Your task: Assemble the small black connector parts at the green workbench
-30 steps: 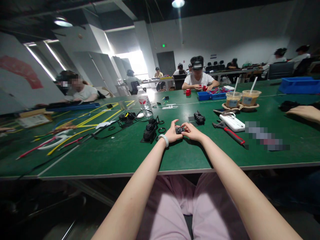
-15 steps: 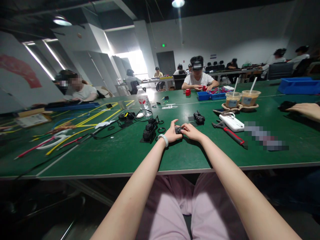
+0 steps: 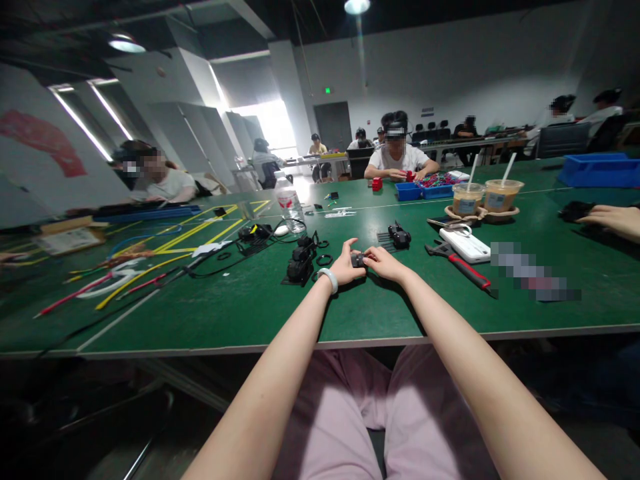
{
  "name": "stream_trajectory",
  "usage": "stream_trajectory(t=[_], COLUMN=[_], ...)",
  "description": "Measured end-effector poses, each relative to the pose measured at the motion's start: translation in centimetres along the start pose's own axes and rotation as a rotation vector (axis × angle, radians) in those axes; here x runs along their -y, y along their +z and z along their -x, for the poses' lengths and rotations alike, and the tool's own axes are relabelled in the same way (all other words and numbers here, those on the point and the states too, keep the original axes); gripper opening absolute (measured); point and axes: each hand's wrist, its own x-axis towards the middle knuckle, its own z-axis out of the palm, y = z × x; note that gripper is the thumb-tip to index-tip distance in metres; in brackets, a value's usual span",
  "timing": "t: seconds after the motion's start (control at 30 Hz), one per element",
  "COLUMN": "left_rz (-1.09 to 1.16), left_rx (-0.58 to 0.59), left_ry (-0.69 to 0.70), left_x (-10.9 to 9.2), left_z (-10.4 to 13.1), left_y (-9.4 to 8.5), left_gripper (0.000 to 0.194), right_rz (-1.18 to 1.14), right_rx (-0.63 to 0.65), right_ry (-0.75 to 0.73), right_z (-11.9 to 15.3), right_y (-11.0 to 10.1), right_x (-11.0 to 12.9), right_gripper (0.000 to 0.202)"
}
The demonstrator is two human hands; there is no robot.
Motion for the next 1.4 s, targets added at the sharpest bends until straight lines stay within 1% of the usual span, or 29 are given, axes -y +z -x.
stream_trajectory(t=[0.1,0.23,0.3,0.47,0.73,1.07,1.3,1.4], left_rz=[-0.003,0.003,0.013,0.019,0.003,0.043,0.050,0.040], left_rx=[0.012,0.016,0.008,0.012,0.021,0.007,-0.008,-0.008], left_ry=[0.014,0.016,0.008,0.004,0.013,-0.003,-0.029,-0.028], left_x=[0.09,-0.16,-0.39,-0.63,-0.03,-0.18,-0.36,-0.47], left_z=[-0.06,-0.01,0.06,0.18,0.00,0.01,0.05,0.09], left_y=[-0.03,-0.09,-0.11,-0.16,-0.07,0.01,-0.04,-0.07], left_gripper=[0.085,0.083,0.083,0.084,0.084,0.086,0.086,0.086], right_rz=[-0.051,-0.161,-0.192,-0.180,-0.167,-0.059,0.169,0.219], right_rx=[-0.001,0.006,0.020,0.037,0.025,0.010,0.001,0.007], right_ry=[0.003,0.026,0.029,0.024,0.026,0.003,-0.026,-0.036], right_z=[0.03,0.31,0.46,0.59,0.52,0.52,0.29,0.30], right_y=[-0.02,-0.17,-0.26,-0.29,-0.18,-0.13,0.37,0.64], right_x=[-0.17,-0.07,0.10,0.38,0.23,0.45,0.35,0.46], right_gripper=[0.022,0.037,0.041,0.035,0.031,0.025,0.024,0.025])
